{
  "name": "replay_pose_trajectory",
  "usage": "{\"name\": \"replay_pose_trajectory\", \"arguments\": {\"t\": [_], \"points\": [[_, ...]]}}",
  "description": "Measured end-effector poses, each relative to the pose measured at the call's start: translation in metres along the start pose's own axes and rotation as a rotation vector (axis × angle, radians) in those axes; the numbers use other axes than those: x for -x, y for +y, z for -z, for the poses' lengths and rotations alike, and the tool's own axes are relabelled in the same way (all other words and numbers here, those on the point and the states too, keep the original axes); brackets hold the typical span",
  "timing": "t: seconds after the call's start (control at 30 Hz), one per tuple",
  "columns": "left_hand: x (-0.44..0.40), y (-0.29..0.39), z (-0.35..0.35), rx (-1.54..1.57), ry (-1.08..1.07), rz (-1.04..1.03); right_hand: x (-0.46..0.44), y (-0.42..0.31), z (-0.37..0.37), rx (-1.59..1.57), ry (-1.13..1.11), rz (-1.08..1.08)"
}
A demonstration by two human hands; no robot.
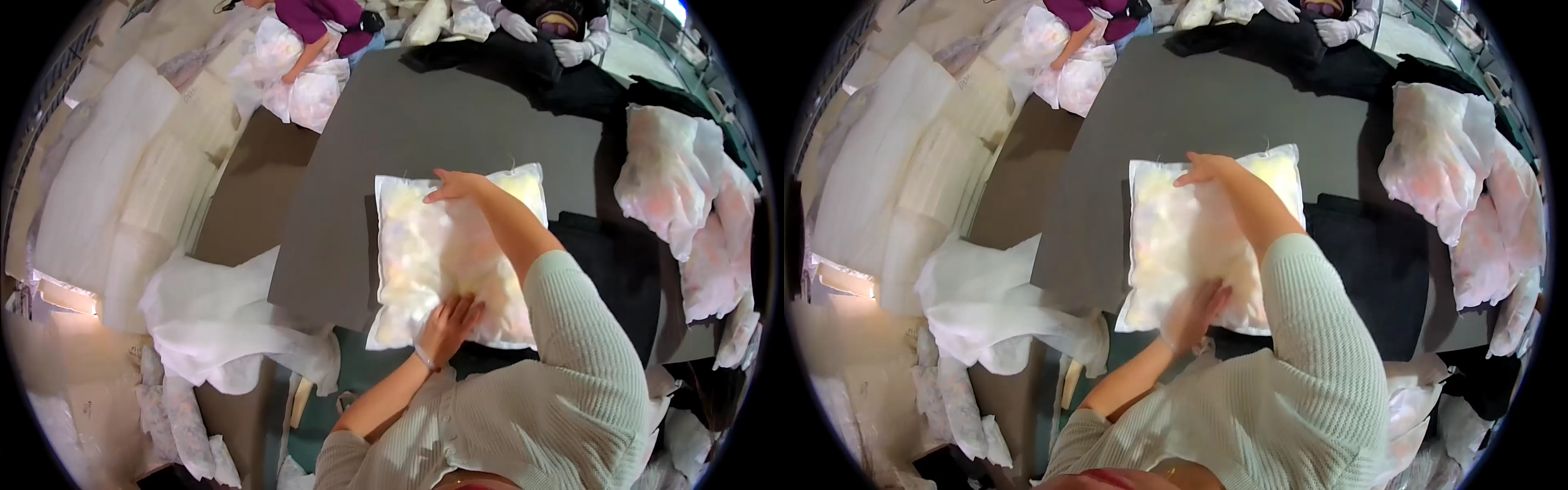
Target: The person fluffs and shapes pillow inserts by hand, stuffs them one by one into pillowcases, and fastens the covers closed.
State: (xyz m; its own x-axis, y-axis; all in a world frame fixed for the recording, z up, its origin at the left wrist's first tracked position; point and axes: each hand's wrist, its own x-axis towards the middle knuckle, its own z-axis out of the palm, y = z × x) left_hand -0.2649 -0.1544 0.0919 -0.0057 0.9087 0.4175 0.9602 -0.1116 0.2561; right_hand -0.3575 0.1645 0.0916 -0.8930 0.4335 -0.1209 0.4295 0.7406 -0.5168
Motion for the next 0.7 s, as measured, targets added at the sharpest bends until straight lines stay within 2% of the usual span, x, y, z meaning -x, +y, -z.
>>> {"name": "replay_pose_trajectory", "arguments": {"t": [0.03,0.07,0.13,0.17,0.2,0.23,0.27,0.3,0.33,0.4,0.53,0.63,0.7], "points": [[0.003,-0.006,-0.001,-0.023,-0.011,0.010,0.001,-0.002,-0.006,-0.229,-0.194,0.042],[0.003,-0.013,-0.002,-0.042,-0.015,0.014,0.014,-0.023,-0.007,-0.309,-0.107,0.245],[-0.008,-0.030,0.009,0.106,0.037,0.062,0.074,-0.080,0.004,-0.150,-0.043,0.274],[-0.009,-0.041,0.009,0.034,-0.115,0.127,0.102,-0.098,-0.003,-0.050,0.028,0.320],[-0.008,-0.057,0.007,0.056,-0.099,0.066,0.125,-0.099,-0.020,0.039,0.100,0.438],[-0.007,-0.068,0.005,-0.016,-0.185,0.099,0.159,-0.107,-0.018,0.200,0.142,0.481],[-0.004,-0.071,-0.007,-0.116,0.047,0.048,0.188,-0.110,-0.017,0.241,0.221,0.474],[-0.022,-0.061,0.010,0.096,0.089,-0.026,0.206,-0.102,-0.026,0.245,0.146,0.398],[-0.013,-0.069,-0.001,0.145,-0.149,0.064,0.229,-0.099,-0.026,0.267,0.067,0.323],[-0.036,-0.047,-0.002,0.311,-0.024,0.022,0.266,-0.089,-0.035,0.329,0.096,0.114],[-0.088,0.016,0.003,0.199,-0.043,-0.166,0.319,-0.077,-0.008,0.310,0.260,-0.142],[-0.114,0.056,-0.010,0.278,-0.076,-0.256,0.349,-0.042,0.002,0.325,0.398,-0.202],[-0.127,0.087,-0.011,0.475,-0.100,-0.340,0.386,-0.009,0.015,0.216,0.472,-0.151]]}}
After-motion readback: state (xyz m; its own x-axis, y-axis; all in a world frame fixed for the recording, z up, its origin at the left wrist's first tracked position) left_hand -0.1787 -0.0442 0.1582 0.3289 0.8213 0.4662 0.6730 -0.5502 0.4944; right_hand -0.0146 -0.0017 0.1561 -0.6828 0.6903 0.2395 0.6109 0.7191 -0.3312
